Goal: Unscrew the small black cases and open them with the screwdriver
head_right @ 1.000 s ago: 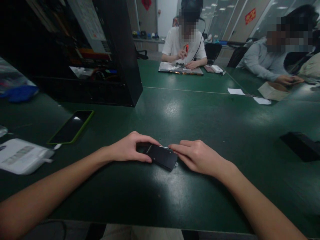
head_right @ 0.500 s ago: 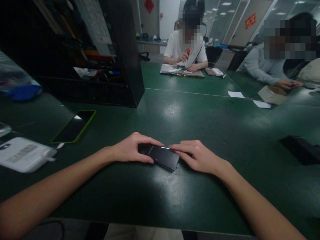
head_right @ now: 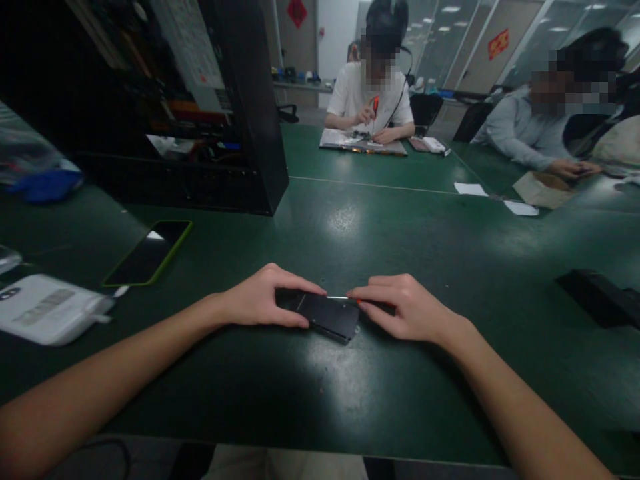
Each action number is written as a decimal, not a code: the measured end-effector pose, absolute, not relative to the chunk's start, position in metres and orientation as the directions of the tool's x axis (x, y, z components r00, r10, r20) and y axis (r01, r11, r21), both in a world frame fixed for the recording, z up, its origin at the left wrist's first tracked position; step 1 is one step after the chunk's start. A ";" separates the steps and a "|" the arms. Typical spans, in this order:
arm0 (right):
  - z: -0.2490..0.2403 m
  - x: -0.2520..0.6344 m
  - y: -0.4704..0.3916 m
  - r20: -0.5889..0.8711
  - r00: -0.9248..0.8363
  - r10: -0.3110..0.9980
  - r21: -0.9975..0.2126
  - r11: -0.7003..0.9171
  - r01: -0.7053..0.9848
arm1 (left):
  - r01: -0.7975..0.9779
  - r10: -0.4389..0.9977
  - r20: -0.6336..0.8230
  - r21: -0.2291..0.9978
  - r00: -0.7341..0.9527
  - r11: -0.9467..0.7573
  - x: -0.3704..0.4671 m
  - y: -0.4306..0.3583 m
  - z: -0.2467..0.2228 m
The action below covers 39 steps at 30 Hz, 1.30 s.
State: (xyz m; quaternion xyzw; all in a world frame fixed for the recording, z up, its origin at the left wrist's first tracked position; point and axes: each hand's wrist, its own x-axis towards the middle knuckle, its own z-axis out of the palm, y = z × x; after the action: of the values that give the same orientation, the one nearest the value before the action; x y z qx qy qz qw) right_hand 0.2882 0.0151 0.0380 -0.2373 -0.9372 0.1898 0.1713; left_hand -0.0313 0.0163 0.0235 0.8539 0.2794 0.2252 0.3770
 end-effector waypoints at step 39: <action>0.025 0.269 0.019 0.073 -0.647 0.759 -0.104 0.651 0.752 | 0.555 0.806 0.359 0.590 0.471 -0.587 -0.046 0.048 0.001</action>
State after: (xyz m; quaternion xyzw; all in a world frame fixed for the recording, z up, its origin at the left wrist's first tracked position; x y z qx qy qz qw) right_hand 0.2695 0.0187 0.0249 -0.4167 -0.9068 0.0318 0.0551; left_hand -0.0457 0.0479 0.0014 0.8339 0.4078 0.3132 0.2005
